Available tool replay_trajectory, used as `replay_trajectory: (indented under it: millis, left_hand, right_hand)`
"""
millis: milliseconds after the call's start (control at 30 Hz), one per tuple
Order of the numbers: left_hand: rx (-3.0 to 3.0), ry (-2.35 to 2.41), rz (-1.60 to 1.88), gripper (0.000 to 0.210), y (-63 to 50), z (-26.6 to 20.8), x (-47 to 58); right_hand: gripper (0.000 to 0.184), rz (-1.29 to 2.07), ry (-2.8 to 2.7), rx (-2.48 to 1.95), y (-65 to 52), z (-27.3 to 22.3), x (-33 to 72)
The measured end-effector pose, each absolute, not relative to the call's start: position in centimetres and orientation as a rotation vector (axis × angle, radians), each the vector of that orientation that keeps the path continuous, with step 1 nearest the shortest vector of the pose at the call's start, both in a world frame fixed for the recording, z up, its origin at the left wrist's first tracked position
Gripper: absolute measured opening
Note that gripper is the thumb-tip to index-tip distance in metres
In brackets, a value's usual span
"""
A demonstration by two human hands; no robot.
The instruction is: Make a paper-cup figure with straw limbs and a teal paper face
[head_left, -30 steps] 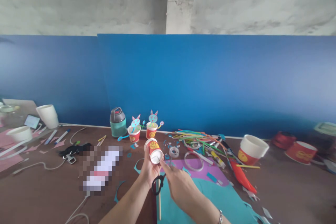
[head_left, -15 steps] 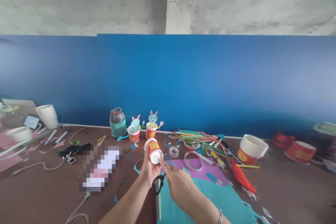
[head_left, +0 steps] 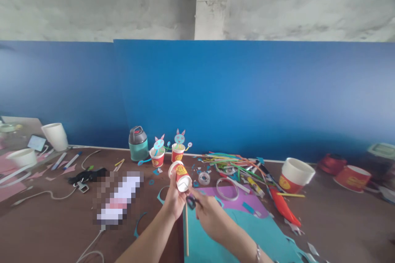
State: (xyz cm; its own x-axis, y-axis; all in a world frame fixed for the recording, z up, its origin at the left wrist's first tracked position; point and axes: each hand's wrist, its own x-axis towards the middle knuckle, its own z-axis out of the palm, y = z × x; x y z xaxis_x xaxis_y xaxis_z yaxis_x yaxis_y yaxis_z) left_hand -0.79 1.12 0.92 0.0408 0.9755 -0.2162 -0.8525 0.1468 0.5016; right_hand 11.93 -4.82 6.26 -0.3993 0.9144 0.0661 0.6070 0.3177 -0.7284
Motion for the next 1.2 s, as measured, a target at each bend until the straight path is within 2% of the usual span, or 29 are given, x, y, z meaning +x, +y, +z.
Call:
replay_trajectory:
  millis: [133,200,267,400,467,533,667,700,767,833,867,1000,1067,1133,1200]
  left_hand:
    - [0.268,0.581,1.466,0.03,1.2,1.1,-0.8]
    - [0.268,0.595,1.468,0.031,1.2,1.1,-0.8]
    - [0.284,0.593,1.473,0.032,1.3,1.0,-0.8]
    - [0.325,0.583,1.487,0.039,1.3,0.9,-0.7]
    - [0.345,0.582,1.492,0.042,1.3,0.9,-0.7]
    - [0.364,0.578,1.486,0.043,1.3,0.9,-0.7]
    - [0.374,0.599,1.472,0.045,1.2,0.9,-0.9]
    - [0.373,0.608,1.473,0.045,1.2,0.8,-0.9]
    - [0.374,0.619,1.477,0.046,1.2,0.7,-1.0]
    - [0.383,0.614,1.486,0.047,1.2,0.6,-1.0]
    - [0.39,0.609,1.491,0.048,1.3,0.6,-1.0]
    - [0.413,0.613,1.493,0.045,1.3,0.7,-0.9]
    - [0.425,0.616,1.49,0.043,1.2,0.8,-0.8]
    - [0.439,0.61,1.488,0.045,1.1,0.9,-0.8]
    - [0.445,0.608,1.491,0.048,1.0,0.9,-0.9]
  right_hand:
    - [0.021,1.727,-1.321,-1.202,-3.6,6.7,12.2]
    - [0.022,1.865,-1.132,-1.132,-3.3,6.9,12.4]
    - [0.026,1.716,-1.351,-1.215,-3.5,7.0,12.3]
    - [0.048,0.726,-2.246,-1.482,-4.8,6.6,11.8]
    - [0.062,0.39,-2.43,-1.568,-5.2,6.3,11.6]
    - [0.06,0.483,-2.385,-1.512,-5.2,6.1,11.6]
    - [0.025,1.477,-1.617,-1.264,-4.0,6.3,11.8]
    - [0.021,1.67,-1.386,-1.219,-3.7,6.5,11.9]
    - [0.018,1.84,-1.138,-1.163,-3.3,6.7,12.1]
    - [0.022,1.752,-1.304,-1.188,-3.3,6.6,12.3]
    - [0.027,1.601,-1.518,-1.221,-3.4,6.6,12.3]
    - [0.059,0.568,-2.362,-1.481,-4.6,6.2,12.1]
    - [0.068,0.331,-2.471,-1.585,-5.0,6.1,11.8]
    - [0.06,0.548,-2.38,-1.493,-5.0,6.1,11.7]
    - [0.039,1.06,-2.035,-1.318,-4.4,6.2,11.8]
